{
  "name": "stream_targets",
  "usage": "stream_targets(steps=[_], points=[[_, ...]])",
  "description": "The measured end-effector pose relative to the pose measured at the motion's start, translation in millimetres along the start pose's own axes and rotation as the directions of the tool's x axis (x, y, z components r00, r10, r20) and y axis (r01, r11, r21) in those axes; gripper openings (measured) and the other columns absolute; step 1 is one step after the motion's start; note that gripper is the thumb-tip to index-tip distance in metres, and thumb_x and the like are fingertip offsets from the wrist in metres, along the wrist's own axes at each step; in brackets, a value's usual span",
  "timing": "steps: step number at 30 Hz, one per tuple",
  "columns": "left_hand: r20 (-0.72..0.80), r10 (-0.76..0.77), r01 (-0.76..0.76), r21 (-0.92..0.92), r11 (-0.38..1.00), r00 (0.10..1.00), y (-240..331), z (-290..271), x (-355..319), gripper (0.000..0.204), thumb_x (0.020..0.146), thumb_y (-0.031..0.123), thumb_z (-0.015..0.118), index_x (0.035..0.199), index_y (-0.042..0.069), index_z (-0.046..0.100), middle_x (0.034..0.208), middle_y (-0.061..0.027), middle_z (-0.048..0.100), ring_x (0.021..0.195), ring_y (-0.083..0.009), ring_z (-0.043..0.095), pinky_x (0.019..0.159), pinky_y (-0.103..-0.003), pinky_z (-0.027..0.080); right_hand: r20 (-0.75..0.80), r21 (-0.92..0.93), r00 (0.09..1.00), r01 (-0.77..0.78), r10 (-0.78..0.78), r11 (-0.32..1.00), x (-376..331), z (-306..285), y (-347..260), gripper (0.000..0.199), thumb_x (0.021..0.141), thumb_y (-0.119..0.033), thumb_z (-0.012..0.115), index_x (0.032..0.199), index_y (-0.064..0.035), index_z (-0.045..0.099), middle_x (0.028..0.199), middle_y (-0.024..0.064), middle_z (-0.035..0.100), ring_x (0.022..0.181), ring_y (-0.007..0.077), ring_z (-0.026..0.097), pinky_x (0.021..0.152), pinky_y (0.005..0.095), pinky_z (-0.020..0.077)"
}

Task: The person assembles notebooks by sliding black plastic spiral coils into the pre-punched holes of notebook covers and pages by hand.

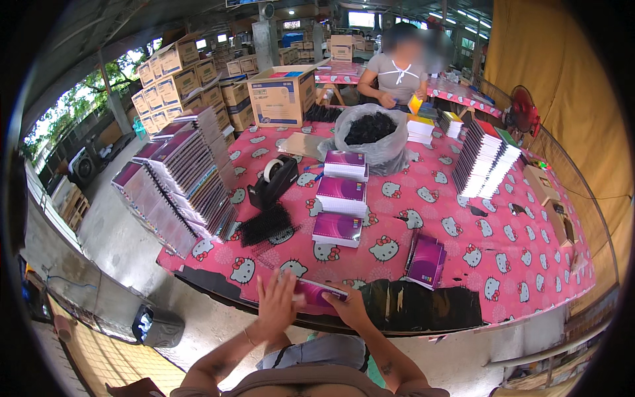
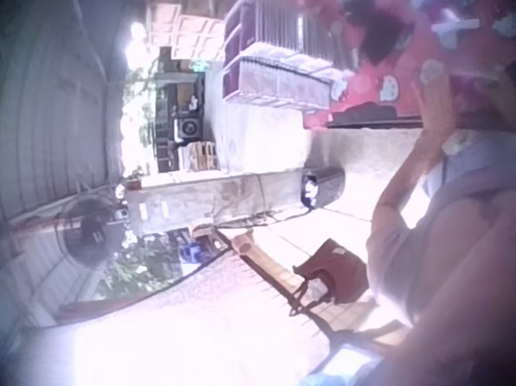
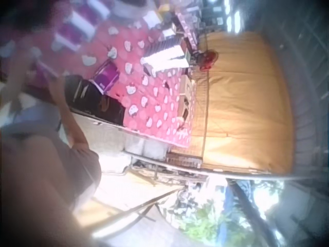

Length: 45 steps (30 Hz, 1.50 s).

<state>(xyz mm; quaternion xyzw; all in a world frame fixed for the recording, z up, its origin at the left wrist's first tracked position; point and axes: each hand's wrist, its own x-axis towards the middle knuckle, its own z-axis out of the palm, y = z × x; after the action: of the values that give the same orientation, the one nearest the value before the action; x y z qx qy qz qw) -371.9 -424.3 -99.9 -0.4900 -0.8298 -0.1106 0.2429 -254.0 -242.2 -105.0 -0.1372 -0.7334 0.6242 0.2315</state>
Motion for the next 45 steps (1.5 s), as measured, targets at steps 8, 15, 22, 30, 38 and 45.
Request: stream_targets(steps=[8,15,22,30,38,45], points=[[0.023,0.114,-0.108,-0.171,0.979,0.993,20.3,17.0,-24.6,0.08,0.093,0.06,0.049,0.144,-0.002,0.042,0.153,-0.0224,0.036,0.145,-0.0385,0.03,0.111,-0.068,0.016,0.082,0.042,0.99,-0.121,0.117,0.992,7.1,-2.5,-20.4,0.024,0.091,-0.01,0.07,0.113,-0.0002,0.068,0.092,0.001,0.068,0.084,0.0084,0.059,0.077,0.0252,0.0482],[0.117,0.228,-0.207,-0.17,0.963,0.967,17.5,-8.8,0.2,0.08,0.092,0.06,0.05,0.145,0.0,0.043,0.151,-0.0181,0.043,0.143,-0.0338,0.035,0.113,-0.059,0.022,0.119,0.195,0.971,-0.229,0.209,0.954,14.7,-13.3,-21.0,0.024,0.092,-0.007,0.069,0.115,-0.0005,0.069,0.093,-0.0013,0.069,0.083,0.008,0.059,0.077,0.0247,0.0486],[0.097,0.191,-0.171,-0.185,0.968,0.977,15.1,-6.1,11.2,0.081,0.092,0.06,0.049,0.143,-0.003,0.042,0.151,-0.0228,0.04,0.143,-0.0376,0.035,0.113,-0.061,0.02,0.118,0.217,0.977,-0.199,0.177,0.956,14.0,-2.4,-6.8,0.029,0.089,-0.008,0.072,0.117,-0.0018,0.069,0.105,0.0026,0.071,0.093,0.0093,0.063,0.084,0.0269,0.0505],[0.067,0.171,-0.153,-0.21,0.966,0.983,21.3,-2.6,14.5,0.081,0.092,0.061,0.05,0.144,0.0,0.043,0.15,-0.0213,0.042,0.142,-0.035,0.037,0.113,-0.057,0.024,0.143,-0.003,0.984,-0.102,0.102,0.995,20.4,10.0,1.1,0.03,0.088,-0.012,0.069,0.116,-0.0013,0.068,0.102,0.0101,0.073,0.089,0.0149,0.066,0.081,0.031,0.0509],[0.009,0.154,-0.147,-0.254,0.956,0.988,24.7,2.3,22.3,0.075,0.094,0.055,0.053,0.144,0.0,0.043,0.15,-0.0197,0.043,0.142,-0.0342,0.037,0.115,-0.059,0.02,0.176,-0.017,0.982,0.076,-0.072,0.997,38.0,0.6,1.0,0.029,0.09,-0.007,0.067,0.118,-0.0037,0.067,0.106,0.0105,0.072,0.094,0.0205,0.068,0.085,0.0329,0.051],[0.19,0.195,-0.143,-0.254,0.957,0.962,-6.0,5.3,52.7,0.068,0.094,0.049,0.055,0.145,0.004,0.043,0.149,-0.0165,0.046,0.14,-0.0334,0.04,0.113,-0.063,0.022,0.273,-0.12,0.952,0.178,-0.14,0.977,42.1,-0.7,27.0,0.031,0.09,-0.009,0.069,0.12,-0.003,0.065,0.106,0.0093,0.071,0.097,0.0167,0.065,0.087,0.0327,0.0505]])
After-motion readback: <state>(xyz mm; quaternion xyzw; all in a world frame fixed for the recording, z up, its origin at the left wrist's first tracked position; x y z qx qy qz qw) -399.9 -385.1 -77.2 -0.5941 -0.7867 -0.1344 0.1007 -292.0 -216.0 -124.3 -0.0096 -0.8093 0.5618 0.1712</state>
